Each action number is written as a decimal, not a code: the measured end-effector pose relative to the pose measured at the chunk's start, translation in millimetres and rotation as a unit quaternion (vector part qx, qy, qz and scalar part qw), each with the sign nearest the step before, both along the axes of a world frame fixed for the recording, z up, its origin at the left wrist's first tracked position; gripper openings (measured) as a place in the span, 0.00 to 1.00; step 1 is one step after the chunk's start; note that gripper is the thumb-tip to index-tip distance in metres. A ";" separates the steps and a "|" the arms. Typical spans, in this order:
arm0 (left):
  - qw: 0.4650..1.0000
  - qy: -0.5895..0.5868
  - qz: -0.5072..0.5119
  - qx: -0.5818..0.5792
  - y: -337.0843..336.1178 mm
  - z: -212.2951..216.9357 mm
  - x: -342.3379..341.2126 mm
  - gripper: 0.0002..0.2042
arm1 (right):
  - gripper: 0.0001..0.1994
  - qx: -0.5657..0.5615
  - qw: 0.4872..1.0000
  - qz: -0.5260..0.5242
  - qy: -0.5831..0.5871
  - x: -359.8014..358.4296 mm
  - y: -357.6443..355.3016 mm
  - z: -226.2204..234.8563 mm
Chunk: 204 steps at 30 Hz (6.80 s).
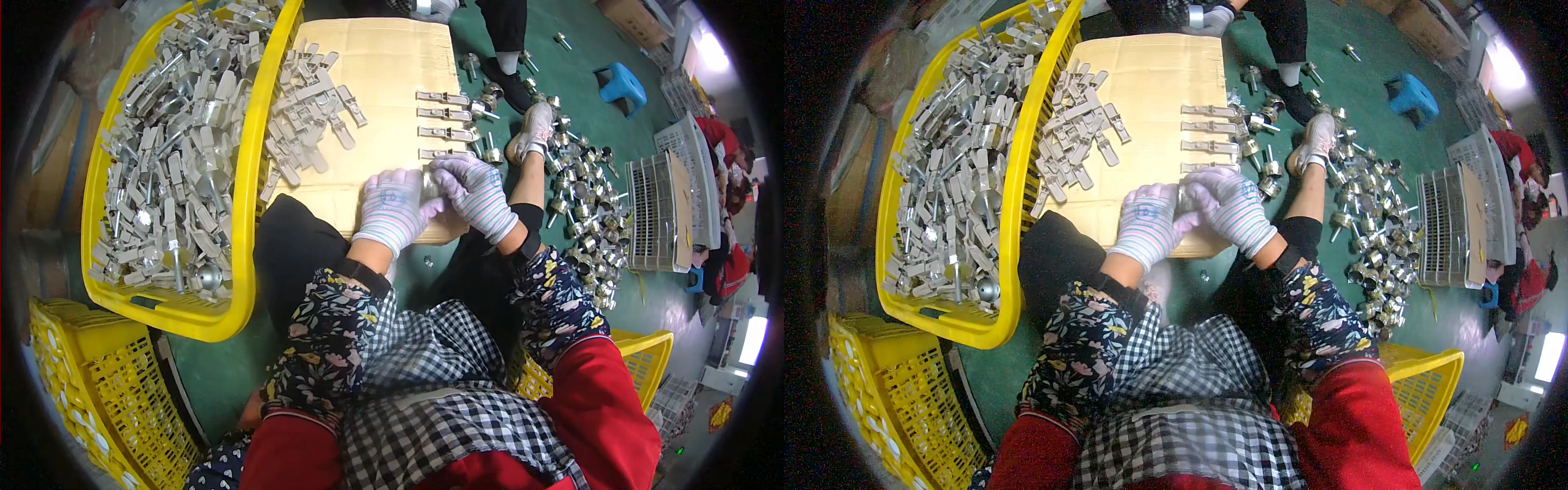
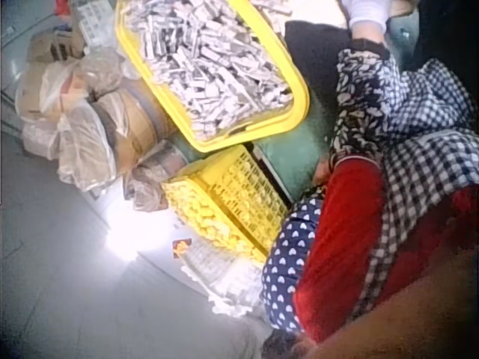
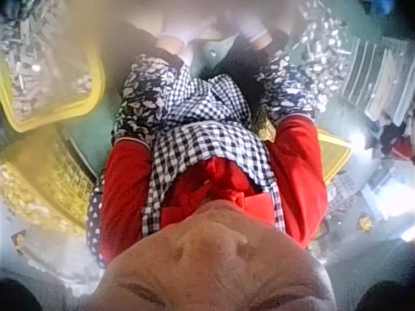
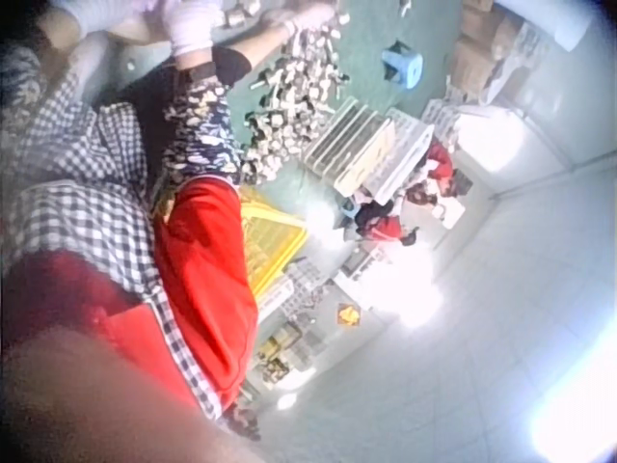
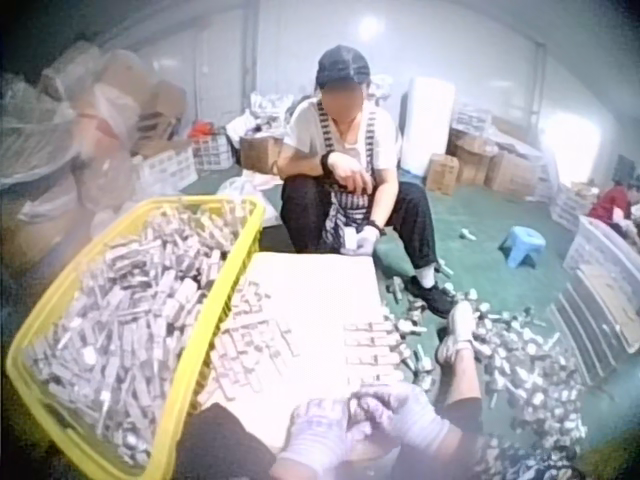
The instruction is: Assembling metal door lock components and placing them on a cardboard board for sorting.
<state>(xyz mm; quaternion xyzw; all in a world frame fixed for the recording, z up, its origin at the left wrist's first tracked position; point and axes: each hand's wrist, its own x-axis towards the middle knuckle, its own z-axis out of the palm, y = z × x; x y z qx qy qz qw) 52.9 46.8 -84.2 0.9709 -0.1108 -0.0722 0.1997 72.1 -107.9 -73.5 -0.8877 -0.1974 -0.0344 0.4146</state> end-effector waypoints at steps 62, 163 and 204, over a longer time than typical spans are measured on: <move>0.965 0.192 -0.174 -0.049 28.9 13.3 103.1 0.26 | 0.34 -0.343 0.931 0.065 -0.105 40.1 3.7 24.1; 0.965 -0.008 -0.258 0.044 1.6 5.4 85.0 0.26 | 0.40 -0.301 0.944 0.128 -0.031 54.8 -21.0 23.1; 0.882 0.282 -0.248 -0.283 -0.1 -19.6 168.4 0.21 | 0.39 -0.404 0.887 0.098 -0.201 105.8 0.1 25.1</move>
